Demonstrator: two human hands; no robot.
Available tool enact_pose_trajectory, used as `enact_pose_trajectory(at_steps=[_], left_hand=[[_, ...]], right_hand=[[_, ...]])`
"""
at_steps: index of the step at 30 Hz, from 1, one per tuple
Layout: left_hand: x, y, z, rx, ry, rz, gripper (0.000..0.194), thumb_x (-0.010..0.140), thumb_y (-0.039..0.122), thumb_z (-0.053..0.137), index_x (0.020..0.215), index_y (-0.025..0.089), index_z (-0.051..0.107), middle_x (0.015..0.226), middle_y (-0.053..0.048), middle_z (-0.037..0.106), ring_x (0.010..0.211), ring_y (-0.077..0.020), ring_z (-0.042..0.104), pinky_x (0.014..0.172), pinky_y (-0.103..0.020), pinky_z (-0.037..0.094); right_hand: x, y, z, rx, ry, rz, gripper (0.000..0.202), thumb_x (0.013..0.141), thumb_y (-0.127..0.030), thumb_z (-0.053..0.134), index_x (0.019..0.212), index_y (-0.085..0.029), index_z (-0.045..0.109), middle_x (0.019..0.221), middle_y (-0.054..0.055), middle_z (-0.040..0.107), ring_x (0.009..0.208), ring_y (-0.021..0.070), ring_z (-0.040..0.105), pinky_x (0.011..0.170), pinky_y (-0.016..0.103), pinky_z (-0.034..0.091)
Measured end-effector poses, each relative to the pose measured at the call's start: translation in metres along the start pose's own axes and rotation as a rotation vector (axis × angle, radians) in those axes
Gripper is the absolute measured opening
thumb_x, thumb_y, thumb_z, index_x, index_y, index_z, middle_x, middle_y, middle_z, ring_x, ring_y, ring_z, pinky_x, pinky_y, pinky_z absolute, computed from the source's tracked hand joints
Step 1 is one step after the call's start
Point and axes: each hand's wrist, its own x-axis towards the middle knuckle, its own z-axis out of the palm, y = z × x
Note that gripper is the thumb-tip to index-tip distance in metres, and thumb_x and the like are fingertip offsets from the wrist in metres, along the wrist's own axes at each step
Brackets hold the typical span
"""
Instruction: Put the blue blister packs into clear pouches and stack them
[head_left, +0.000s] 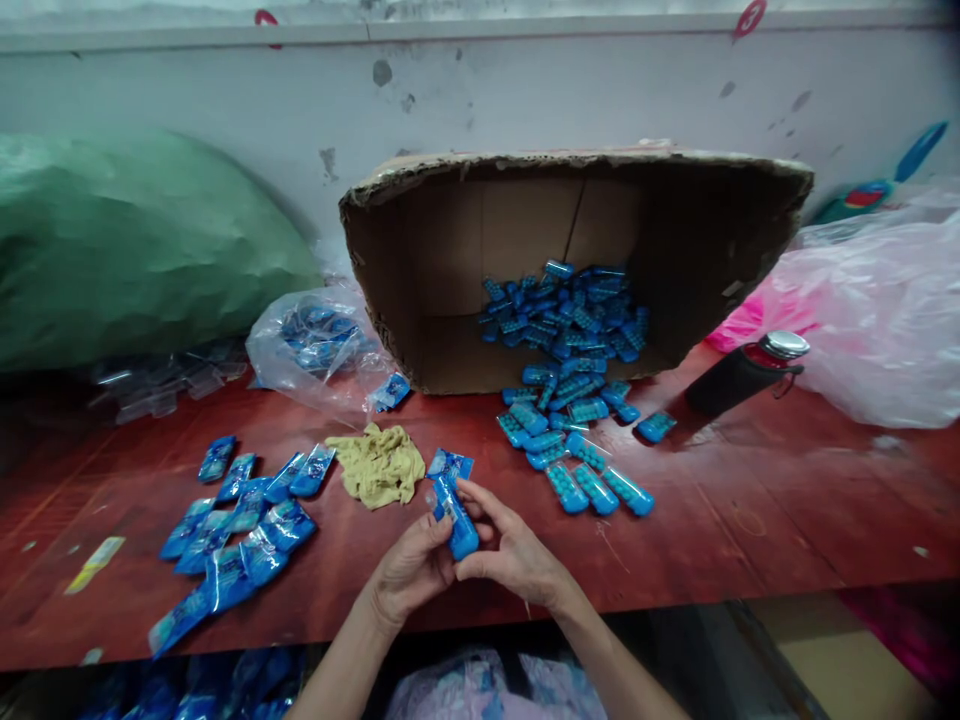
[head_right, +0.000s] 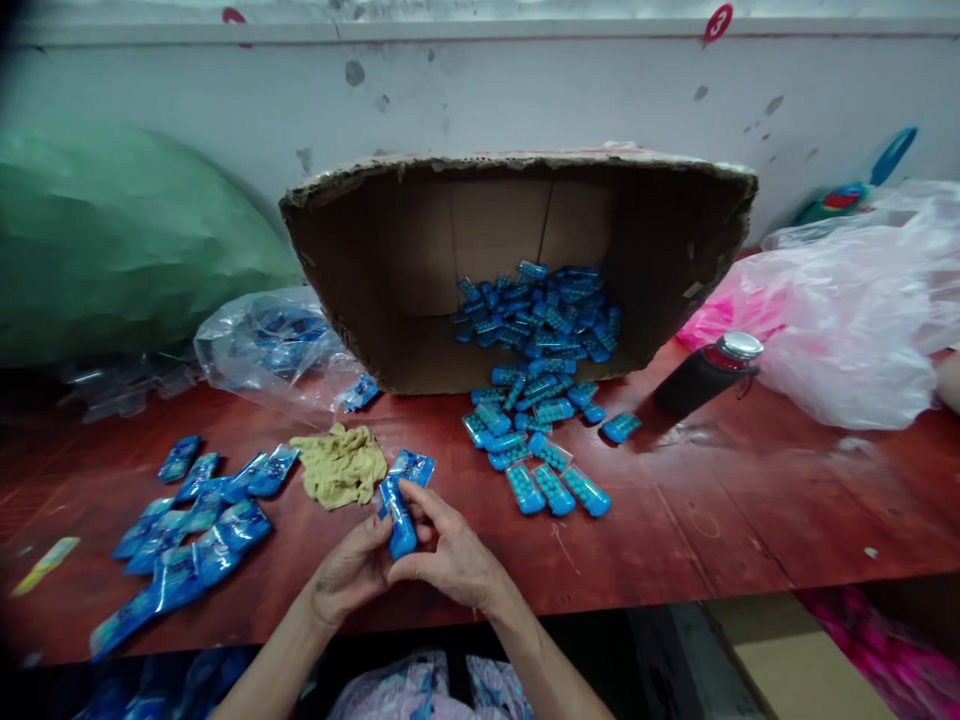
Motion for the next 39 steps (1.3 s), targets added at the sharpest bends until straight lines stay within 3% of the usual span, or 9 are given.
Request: enact_pose_trajectory(at_steps=[8, 12, 18, 24, 27, 33, 39], left_hand=[[-0.002, -0.002, 0.001, -0.028, 0.033, -0.005, 0.023, 0.065, 0.020, 0.067, 0.087, 0.013, 0.066, 0.079, -0.007, 0.071, 0.074, -0.0187, 0.065, 0.061, -0.024, 0.051], [-0.003, -0.006, 0.005, -0.052, 0.109, 0.000, 0.024, 0.063, 0.018, 0.069, 0.086, 0.013, 0.066, 0.079, -0.007, 0.071, 0.074, -0.0172, 0.065, 0.065, -0.024, 0.051], [0.000, -0.012, 0.012, -0.049, 0.213, 0.016, 0.022, 0.062, 0.023, 0.070, 0.082, 0.012, 0.066, 0.072, -0.006, 0.070, 0.064, -0.0142, 0.064, 0.060, -0.021, 0.050], [0.001, -0.017, 0.022, -0.008, 0.343, 0.009, 0.016, 0.070, 0.028, 0.062, 0.078, 0.014, 0.063, 0.064, -0.004, 0.068, 0.057, -0.0126, 0.062, 0.058, -0.024, 0.050], [-0.001, -0.014, 0.024, 0.032, 0.328, -0.007, 0.018, 0.075, 0.028, 0.056, 0.085, 0.015, 0.062, 0.072, -0.005, 0.069, 0.067, -0.0155, 0.065, 0.066, -0.030, 0.051], [-0.003, -0.008, 0.018, -0.003, 0.203, -0.029, 0.022, 0.076, 0.018, 0.056, 0.097, 0.015, 0.059, 0.091, -0.008, 0.069, 0.084, -0.0188, 0.064, 0.076, -0.033, 0.049], [-0.001, -0.016, 0.023, -0.036, 0.365, 0.006, 0.018, 0.072, 0.020, 0.061, 0.089, 0.014, 0.060, 0.079, -0.005, 0.070, 0.073, -0.0166, 0.065, 0.072, -0.032, 0.051]], right_hand=[[-0.002, -0.005, -0.003, 0.009, 0.007, 0.014, 0.082, 0.054, -0.007, 0.075, 0.124, -0.033, 0.041, 0.124, -0.002, 0.049, 0.113, 0.0198, 0.045, 0.094, 0.031, 0.036], [-0.002, 0.001, -0.003, 0.117, -0.017, 0.088, 0.084, 0.051, -0.008, 0.075, 0.124, -0.033, 0.042, 0.118, -0.001, 0.051, 0.103, 0.0191, 0.051, 0.080, 0.027, 0.044], [-0.001, 0.009, -0.003, 0.216, 0.012, 0.129, 0.084, 0.049, -0.008, 0.075, 0.123, -0.033, 0.042, 0.113, 0.000, 0.052, 0.090, 0.0153, 0.054, 0.068, 0.022, 0.046], [-0.003, 0.014, -0.005, 0.206, 0.048, 0.079, 0.077, 0.054, -0.006, 0.071, 0.121, -0.031, 0.044, 0.116, 0.000, 0.052, 0.105, 0.0180, 0.049, 0.081, 0.027, 0.043], [-0.003, 0.014, -0.009, 0.218, 0.051, 0.045, 0.070, 0.059, -0.004, 0.066, 0.122, -0.029, 0.044, 0.117, 0.001, 0.053, 0.106, 0.0169, 0.049, 0.087, 0.029, 0.039], [0.001, 0.016, -0.015, 0.247, 0.029, 0.079, 0.070, 0.057, -0.008, 0.068, 0.120, -0.029, 0.046, 0.105, -0.001, 0.055, 0.083, 0.0115, 0.055, 0.068, 0.022, 0.044], [0.001, 0.020, -0.009, 0.303, 0.056, 0.096, 0.069, 0.053, -0.009, 0.071, 0.115, -0.029, 0.051, 0.106, -0.001, 0.056, 0.083, 0.0119, 0.055, 0.070, 0.023, 0.043]])
